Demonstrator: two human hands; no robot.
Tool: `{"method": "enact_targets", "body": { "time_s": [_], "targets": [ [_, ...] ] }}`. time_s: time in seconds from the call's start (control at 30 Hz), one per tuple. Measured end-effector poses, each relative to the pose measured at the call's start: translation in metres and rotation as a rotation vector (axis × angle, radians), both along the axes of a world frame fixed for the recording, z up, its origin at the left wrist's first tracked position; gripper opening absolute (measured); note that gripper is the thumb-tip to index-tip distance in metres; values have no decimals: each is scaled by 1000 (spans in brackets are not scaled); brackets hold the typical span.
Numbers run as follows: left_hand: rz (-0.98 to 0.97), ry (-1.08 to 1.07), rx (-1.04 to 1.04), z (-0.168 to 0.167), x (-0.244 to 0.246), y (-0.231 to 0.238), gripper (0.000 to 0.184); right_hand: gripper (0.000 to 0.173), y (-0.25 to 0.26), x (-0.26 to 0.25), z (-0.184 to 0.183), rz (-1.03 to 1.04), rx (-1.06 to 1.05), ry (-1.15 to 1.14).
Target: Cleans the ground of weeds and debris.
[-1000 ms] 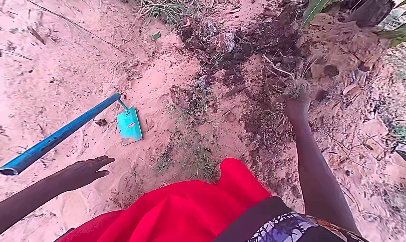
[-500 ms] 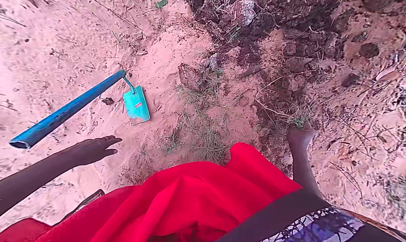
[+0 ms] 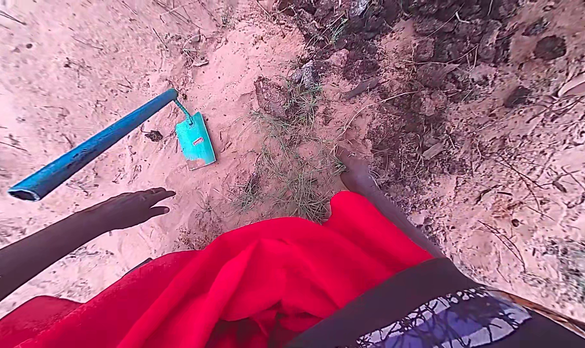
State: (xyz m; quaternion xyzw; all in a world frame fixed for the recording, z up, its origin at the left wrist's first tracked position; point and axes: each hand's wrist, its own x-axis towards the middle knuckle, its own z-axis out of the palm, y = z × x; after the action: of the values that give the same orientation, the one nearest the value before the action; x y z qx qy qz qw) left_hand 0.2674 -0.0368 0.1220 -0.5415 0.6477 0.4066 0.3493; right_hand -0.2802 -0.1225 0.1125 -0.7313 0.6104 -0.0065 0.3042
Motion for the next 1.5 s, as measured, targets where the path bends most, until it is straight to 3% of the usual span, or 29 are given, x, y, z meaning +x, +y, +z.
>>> {"method": "enact_targets", "body": {
  "time_s": [0.07,0.17,0.23,0.3,0.37,0.43,0.5,0.6,0.73,0.83,0.93,1.03,1.13,1.33,1.5],
  "targets": [
    [6,7,-21,-1,0,0,53,53,-20,-3,-9,-65,71,60],
    [11,1,-34,4,0,1,53,45,-75,-53,2,-195,-75,152],
    [17,10,-26,6,2,6,52,38,-116,-98,31,-317,-239,180],
    [22,15,-20,7,5,11,52,47,-145,-124,76,-374,-396,178],
    [25,3,-13,6,9,14,52,47,-154,-126,115,-437,-487,166],
    [23,-18,-6,4,13,16,52,44,-144,-112,133,-494,-462,172],
    [25,-42,3,5,14,13,53,35,-121,-89,119,-456,-389,170],
    [39,-12,-41,5,9,7,50,26,-78,-53,51,-334,-250,57],
    [50,74,-110,-4,10,9,49,34,-56,-9,-7,-300,-66,91],
    [66,28,-46,11,2,10,50,50,-72,13,-15,-319,14,193],
    [67,13,-31,10,13,18,52,41,-86,18,-19,-252,-33,141],
    [88,-13,-10,10,20,28,51,34,-85,11,-29,-151,-113,-122],
    [89,-34,7,9,19,28,50,36,-85,4,-27,-330,-72,-323],
    [50,-26,-21,27,-9,5,50,32,-99,4,-30,-341,-36,-177],
    [151,72,-88,31,-13,8,49,34,-56,-6,-28,-530,-67,-250]
  ]
}}
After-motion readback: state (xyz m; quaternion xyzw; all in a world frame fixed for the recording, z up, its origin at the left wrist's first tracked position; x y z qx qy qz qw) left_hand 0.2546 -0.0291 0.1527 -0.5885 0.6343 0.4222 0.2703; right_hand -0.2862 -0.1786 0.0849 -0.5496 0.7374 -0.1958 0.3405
